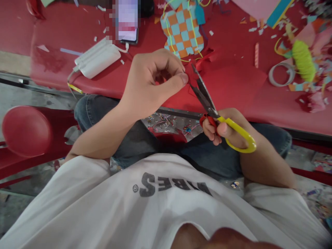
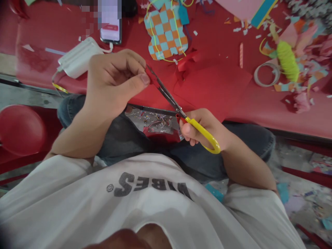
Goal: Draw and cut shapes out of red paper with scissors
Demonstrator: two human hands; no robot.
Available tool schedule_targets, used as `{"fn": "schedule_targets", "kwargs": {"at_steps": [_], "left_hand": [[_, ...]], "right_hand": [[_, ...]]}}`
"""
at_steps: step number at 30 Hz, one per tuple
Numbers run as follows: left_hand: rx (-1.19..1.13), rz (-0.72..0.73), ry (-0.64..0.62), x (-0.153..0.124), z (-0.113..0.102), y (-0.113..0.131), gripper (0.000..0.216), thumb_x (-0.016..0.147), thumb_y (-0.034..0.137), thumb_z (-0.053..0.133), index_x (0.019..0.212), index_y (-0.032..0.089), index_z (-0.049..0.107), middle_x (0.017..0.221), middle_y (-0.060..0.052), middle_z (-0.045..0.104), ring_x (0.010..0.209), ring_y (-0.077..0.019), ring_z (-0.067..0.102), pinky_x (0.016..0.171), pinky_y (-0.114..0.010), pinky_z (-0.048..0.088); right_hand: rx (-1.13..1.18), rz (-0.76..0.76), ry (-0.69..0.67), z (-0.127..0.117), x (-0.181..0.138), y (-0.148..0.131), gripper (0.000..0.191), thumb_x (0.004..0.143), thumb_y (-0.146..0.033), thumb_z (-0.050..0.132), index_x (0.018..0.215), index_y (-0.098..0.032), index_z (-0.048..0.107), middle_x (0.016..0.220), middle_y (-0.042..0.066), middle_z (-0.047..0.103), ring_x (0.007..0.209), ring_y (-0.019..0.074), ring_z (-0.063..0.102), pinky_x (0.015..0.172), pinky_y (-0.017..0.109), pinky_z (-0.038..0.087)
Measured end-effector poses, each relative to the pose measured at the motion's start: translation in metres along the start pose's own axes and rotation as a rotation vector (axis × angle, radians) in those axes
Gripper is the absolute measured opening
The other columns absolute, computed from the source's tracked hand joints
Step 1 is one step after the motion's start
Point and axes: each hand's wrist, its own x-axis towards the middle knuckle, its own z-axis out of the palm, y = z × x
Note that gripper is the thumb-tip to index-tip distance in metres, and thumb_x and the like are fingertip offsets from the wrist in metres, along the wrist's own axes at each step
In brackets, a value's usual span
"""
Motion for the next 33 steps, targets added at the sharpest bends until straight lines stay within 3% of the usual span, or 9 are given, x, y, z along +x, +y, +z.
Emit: {"fn": "schedule_targets", "kwargs": {"at_steps": [8, 21, 27, 33], "left_hand": [[0.009, 0.082, 0.021, 0.001, 0.001, -0.006, 0.049, 0.090, 0.069, 0.092, 0.078, 0.027, 0.071, 0.083, -0.007, 0.067, 0.080, -0.0222, 0.060, 0.064, -0.038, 0.045], [0.056, 0.017, 0.020, -0.001, 0.003, 0.006, 0.047, 0.093, 0.067, 0.089, 0.078, 0.027, 0.070, 0.088, -0.008, 0.069, 0.086, -0.0237, 0.061, 0.072, -0.038, 0.049], [0.013, 0.078, 0.040, -0.003, 0.007, 0.009, 0.046, 0.095, 0.066, 0.087, 0.078, 0.026, 0.072, 0.085, -0.006, 0.071, 0.081, -0.0229, 0.064, 0.067, -0.039, 0.047], [-0.035, 0.038, 0.062, -0.005, 0.011, 0.006, 0.040, 0.094, 0.062, 0.089, 0.079, 0.029, 0.074, 0.084, -0.005, 0.069, 0.077, -0.0223, 0.063, 0.066, -0.041, 0.047]], "right_hand": [[-0.025, 0.023, 0.024, -0.002, -0.003, 0.002, 0.069, 0.101, -0.084, 0.068, 0.081, -0.017, 0.062, 0.069, 0.003, 0.063, 0.049, 0.0099, 0.060, 0.045, 0.019, 0.044], [-0.025, 0.044, 0.093, 0.005, -0.002, -0.001, 0.059, 0.102, -0.072, 0.075, 0.075, -0.021, 0.066, 0.065, 0.003, 0.064, 0.046, 0.0143, 0.060, 0.039, 0.025, 0.042], [-0.013, 0.049, 0.114, 0.009, 0.000, -0.002, 0.059, 0.101, -0.072, 0.077, 0.073, -0.020, 0.066, 0.062, 0.003, 0.064, 0.045, 0.0140, 0.061, 0.039, 0.025, 0.042], [-0.031, 0.039, 0.114, 0.011, 0.002, 0.000, 0.058, 0.103, -0.068, 0.076, 0.071, -0.020, 0.069, 0.061, 0.003, 0.065, 0.043, 0.0146, 0.062, 0.036, 0.025, 0.043]]}}
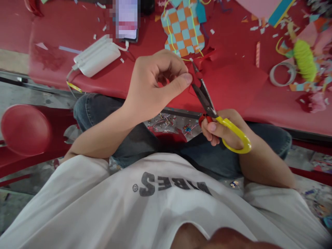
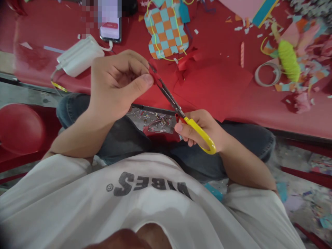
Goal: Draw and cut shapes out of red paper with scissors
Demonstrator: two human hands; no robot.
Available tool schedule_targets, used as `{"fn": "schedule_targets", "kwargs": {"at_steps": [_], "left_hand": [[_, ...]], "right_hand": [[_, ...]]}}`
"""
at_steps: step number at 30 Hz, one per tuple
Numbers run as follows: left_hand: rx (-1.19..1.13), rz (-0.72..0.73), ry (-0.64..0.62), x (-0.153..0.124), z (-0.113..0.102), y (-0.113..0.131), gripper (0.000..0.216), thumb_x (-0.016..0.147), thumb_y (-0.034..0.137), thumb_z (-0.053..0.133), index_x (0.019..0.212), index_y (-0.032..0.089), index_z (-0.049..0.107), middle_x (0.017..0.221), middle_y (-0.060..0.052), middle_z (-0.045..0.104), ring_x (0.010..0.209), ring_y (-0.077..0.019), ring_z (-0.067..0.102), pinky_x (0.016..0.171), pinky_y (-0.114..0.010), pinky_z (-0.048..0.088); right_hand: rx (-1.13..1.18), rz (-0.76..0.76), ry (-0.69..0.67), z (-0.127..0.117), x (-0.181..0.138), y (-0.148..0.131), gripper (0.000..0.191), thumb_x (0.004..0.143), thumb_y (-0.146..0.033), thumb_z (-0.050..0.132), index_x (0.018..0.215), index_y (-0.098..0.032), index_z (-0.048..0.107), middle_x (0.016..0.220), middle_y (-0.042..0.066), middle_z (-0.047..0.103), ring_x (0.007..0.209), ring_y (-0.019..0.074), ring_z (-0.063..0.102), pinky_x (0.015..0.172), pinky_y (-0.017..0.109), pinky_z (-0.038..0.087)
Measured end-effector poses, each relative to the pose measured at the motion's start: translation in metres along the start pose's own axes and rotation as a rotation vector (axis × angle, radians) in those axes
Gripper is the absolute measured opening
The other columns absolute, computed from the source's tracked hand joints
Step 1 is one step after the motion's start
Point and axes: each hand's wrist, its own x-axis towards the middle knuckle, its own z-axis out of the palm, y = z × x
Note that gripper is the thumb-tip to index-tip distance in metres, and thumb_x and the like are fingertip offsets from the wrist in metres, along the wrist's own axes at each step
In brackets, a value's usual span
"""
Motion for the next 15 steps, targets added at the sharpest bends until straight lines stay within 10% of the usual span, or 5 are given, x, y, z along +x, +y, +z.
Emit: {"fn": "schedule_targets", "kwargs": {"at_steps": [15], "left_hand": [[0.030, -0.133, 0.020, -0.0077, 0.0092, 0.0045, 0.032, 0.099, 0.049, 0.084, 0.081, 0.026, 0.072, 0.079, -0.001, 0.071, 0.071, -0.0159, 0.061, 0.064, -0.034, 0.044]], "right_hand": [[0.026, 0.009, 0.008, 0.0056, 0.0013, 0.0043, 0.058, 0.104, -0.068, 0.075, 0.074, -0.019, 0.069, 0.064, 0.002, 0.065, 0.046, 0.0118, 0.064, 0.041, 0.020, 0.048]]}}
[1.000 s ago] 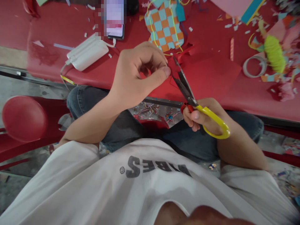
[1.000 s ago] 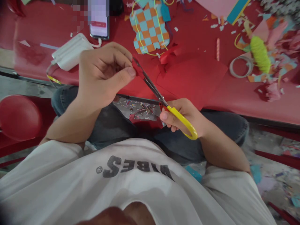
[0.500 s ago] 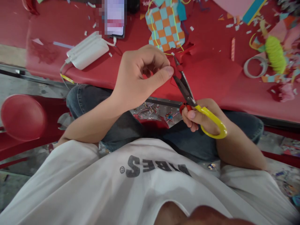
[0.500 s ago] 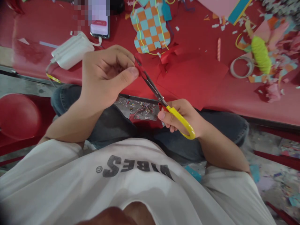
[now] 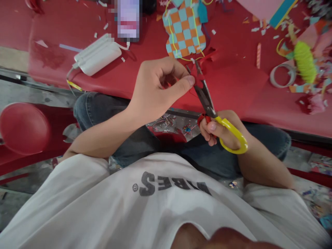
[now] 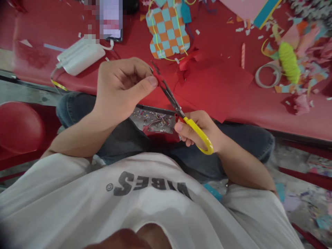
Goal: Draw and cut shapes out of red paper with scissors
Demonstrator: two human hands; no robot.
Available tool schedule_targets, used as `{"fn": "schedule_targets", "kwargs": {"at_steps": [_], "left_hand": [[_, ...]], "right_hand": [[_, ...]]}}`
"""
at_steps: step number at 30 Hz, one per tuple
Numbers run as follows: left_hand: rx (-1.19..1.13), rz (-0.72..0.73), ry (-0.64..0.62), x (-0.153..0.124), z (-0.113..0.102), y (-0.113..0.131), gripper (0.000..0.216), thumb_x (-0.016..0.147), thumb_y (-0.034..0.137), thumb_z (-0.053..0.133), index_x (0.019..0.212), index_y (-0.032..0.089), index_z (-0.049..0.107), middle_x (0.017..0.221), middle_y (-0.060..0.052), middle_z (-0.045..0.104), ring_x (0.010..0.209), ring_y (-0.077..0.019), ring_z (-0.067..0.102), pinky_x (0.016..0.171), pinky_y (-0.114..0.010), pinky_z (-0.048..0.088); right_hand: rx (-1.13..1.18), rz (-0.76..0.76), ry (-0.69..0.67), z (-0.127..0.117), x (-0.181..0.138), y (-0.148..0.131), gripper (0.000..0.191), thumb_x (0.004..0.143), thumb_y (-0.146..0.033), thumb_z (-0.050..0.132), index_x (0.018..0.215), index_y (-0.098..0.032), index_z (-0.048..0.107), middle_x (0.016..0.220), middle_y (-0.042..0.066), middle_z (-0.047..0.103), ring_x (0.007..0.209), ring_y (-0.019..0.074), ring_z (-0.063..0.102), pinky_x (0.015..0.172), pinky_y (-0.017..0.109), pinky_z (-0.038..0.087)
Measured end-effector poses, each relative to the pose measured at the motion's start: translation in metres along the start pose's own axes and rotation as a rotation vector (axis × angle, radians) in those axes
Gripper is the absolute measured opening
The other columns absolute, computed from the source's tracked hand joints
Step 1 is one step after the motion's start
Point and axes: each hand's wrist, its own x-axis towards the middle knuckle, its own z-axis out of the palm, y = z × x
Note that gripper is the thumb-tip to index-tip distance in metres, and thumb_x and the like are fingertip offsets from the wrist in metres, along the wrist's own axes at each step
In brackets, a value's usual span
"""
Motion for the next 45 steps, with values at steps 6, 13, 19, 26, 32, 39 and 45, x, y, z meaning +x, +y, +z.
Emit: {"fn": "schedule_targets", "kwargs": {"at_steps": [6, 13, 19, 26, 32, 39, 45], "left_hand": [[-0.058, 0.009, -0.010, -0.004, 0.003, -0.004, 0.036, 0.103, 0.053, 0.084, 0.082, 0.027, 0.070, 0.076, -0.001, 0.064, 0.065, -0.0144, 0.054, 0.058, -0.035, 0.037], [-0.115, -0.033, 0.047, -0.004, 0.008, 0.000, 0.047, 0.093, 0.060, 0.092, 0.073, 0.025, 0.069, 0.067, 0.001, 0.058, 0.058, -0.0121, 0.045, 0.051, -0.035, 0.028], [-0.113, -0.074, 0.026, -0.005, 0.008, -0.002, 0.045, 0.094, 0.057, 0.092, 0.074, 0.025, 0.067, 0.070, 0.001, 0.061, 0.062, -0.0130, 0.048, 0.056, -0.034, 0.036], [-0.174, 0.262, 0.033, 0.003, 0.012, -0.051, 0.031, 0.102, 0.056, 0.083, 0.087, 0.032, 0.070, 0.070, 0.003, 0.060, 0.054, -0.0112, 0.043, 0.044, -0.033, 0.034], [-0.147, 0.092, 0.022, 0.001, 0.007, -0.018, 0.034, 0.100, 0.056, 0.084, 0.106, 0.026, 0.069, 0.110, -0.003, 0.071, 0.102, -0.0186, 0.075, 0.073, -0.029, 0.059], [-0.156, -0.074, -0.132, 0.000, 0.001, 0.014, 0.033, 0.111, 0.044, 0.074, 0.093, 0.019, 0.061, 0.097, -0.001, 0.069, 0.099, -0.0152, 0.076, 0.093, -0.034, 0.060], [-0.204, 0.059, -0.146, 0.004, -0.003, 0.004, 0.033, 0.103, 0.043, 0.081, 0.086, 0.020, 0.063, 0.099, -0.004, 0.074, 0.096, -0.0168, 0.073, 0.082, -0.032, 0.056]], "right_hand": [[0.001, 0.025, 0.022, 0.002, 0.001, -0.002, 0.062, 0.101, -0.071, 0.077, 0.070, -0.018, 0.067, 0.061, 0.002, 0.065, 0.043, 0.0126, 0.063, 0.039, 0.020, 0.047], [0.003, 0.026, 0.013, 0.004, 0.003, -0.001, 0.061, 0.102, -0.069, 0.076, 0.070, -0.018, 0.067, 0.061, 0.003, 0.065, 0.043, 0.0131, 0.065, 0.039, 0.020, 0.047], [0.018, 0.015, -0.011, 0.003, 0.002, 0.000, 0.059, 0.104, -0.066, 0.075, 0.071, -0.018, 0.066, 0.061, 0.002, 0.064, 0.043, 0.0130, 0.064, 0.040, 0.020, 0.047], [0.016, 0.028, -0.026, 0.001, 0.000, 0.001, 0.059, 0.105, -0.063, 0.074, 0.072, -0.015, 0.065, 0.062, 0.003, 0.065, 0.045, 0.0119, 0.064, 0.042, 0.018, 0.046], [0.045, 0.021, -0.064, -0.001, -0.001, 0.004, 0.058, 0.107, -0.060, 0.070, 0.071, -0.015, 0.066, 0.061, 0.003, 0.062, 0.045, 0.0121, 0.062, 0.042, 0.020, 0.046], [0.117, 0.024, -0.147, -0.004, -0.002, 0.002, 0.061, 0.102, -0.069, 0.074, 0.072, -0.016, 0.065, 0.062, 0.002, 0.062, 0.044, 0.0117, 0.061, 0.041, 0.020, 0.045], [0.100, 0.027, -0.183, -0.005, -0.003, -0.002, 0.055, 0.104, -0.063, 0.074, 0.075, -0.017, 0.065, 0.065, 0.002, 0.064, 0.046, 0.0106, 0.062, 0.043, 0.018, 0.047]]}}
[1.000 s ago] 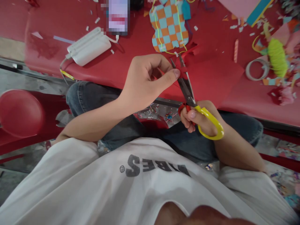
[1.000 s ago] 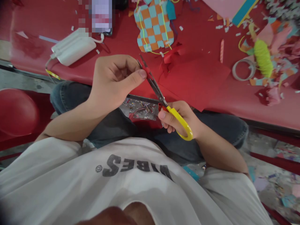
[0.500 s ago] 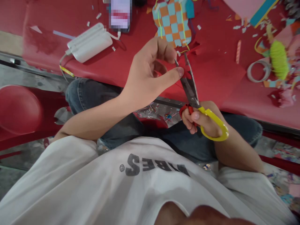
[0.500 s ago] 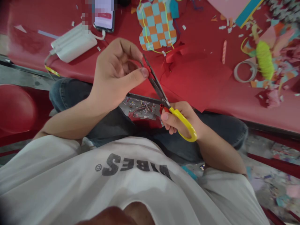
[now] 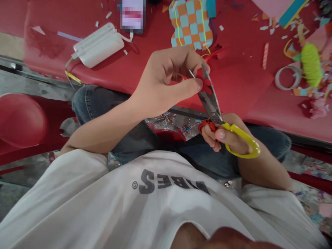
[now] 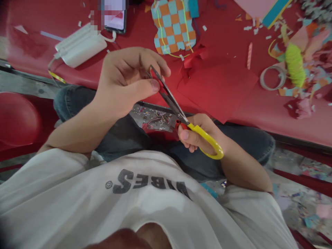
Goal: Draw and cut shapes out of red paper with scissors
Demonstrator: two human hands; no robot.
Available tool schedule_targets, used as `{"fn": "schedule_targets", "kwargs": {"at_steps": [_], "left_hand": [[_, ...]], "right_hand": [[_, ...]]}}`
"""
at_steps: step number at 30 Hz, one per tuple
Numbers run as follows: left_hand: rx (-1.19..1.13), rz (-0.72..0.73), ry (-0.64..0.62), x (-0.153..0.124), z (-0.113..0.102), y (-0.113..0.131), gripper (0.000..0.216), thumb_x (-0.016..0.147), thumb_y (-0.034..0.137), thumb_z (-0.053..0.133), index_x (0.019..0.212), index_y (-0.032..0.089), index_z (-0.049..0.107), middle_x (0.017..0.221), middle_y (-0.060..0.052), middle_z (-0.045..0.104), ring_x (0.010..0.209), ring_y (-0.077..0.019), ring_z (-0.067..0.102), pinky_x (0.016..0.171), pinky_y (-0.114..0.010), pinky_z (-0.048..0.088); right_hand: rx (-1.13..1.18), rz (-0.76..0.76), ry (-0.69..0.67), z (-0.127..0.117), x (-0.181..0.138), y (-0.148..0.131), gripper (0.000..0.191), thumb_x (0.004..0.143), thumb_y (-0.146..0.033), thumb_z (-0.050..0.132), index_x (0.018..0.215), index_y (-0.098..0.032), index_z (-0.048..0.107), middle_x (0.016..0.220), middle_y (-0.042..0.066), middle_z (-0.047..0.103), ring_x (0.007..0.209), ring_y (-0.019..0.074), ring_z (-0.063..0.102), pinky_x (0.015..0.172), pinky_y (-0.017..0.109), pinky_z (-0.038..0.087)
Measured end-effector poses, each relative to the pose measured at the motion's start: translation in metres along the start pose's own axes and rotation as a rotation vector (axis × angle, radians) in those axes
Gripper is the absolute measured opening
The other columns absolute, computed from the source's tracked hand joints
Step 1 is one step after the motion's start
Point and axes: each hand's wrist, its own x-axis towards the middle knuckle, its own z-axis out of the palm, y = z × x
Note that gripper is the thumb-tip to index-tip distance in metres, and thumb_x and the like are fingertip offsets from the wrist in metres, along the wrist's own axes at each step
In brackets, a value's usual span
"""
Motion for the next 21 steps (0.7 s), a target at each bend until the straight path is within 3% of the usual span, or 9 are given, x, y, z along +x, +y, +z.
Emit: {"fn": "schedule_targets", "kwargs": {"at_steps": [3, 10, 21], "left_hand": [[-0.018, 0.043, 0.014, 0.001, 0.000, -0.001, 0.030, 0.096, 0.041, 0.082, 0.082, 0.022, 0.064, 0.096, -0.004, 0.076, 0.090, -0.0184, 0.073, 0.073, -0.032, 0.052], [-0.022, 0.023, 0.003, 0.001, 0.000, 0.010, 0.025, 0.092, 0.034, 0.081, 0.079, 0.022, 0.064, 0.090, -0.002, 0.074, 0.086, -0.0188, 0.075, 0.075, -0.032, 0.056], [0.120, -0.053, 0.032, 0.000, 0.002, 0.006, 0.031, 0.097, 0.043, 0.080, 0.083, 0.022, 0.063, 0.093, -0.002, 0.070, 0.087, -0.0195, 0.076, 0.077, -0.035, 0.058]], "right_hand": [[0.013, -0.008, -0.024, 0.000, 0.000, -0.002, 0.051, 0.103, -0.058, 0.076, 0.076, -0.016, 0.065, 0.065, 0.002, 0.064, 0.047, 0.0106, 0.062, 0.044, 0.018, 0.047], [0.025, 0.009, 0.004, 0.003, -0.002, -0.003, 0.052, 0.102, -0.059, 0.076, 0.075, -0.016, 0.065, 0.064, 0.002, 0.063, 0.047, 0.0111, 0.062, 0.043, 0.019, 0.046], [0.065, 0.030, 0.005, 0.008, -0.002, 0.003, 0.059, 0.098, -0.067, 0.077, 0.071, -0.016, 0.064, 0.061, 0.002, 0.061, 0.045, 0.0107, 0.058, 0.041, 0.019, 0.044]]}}
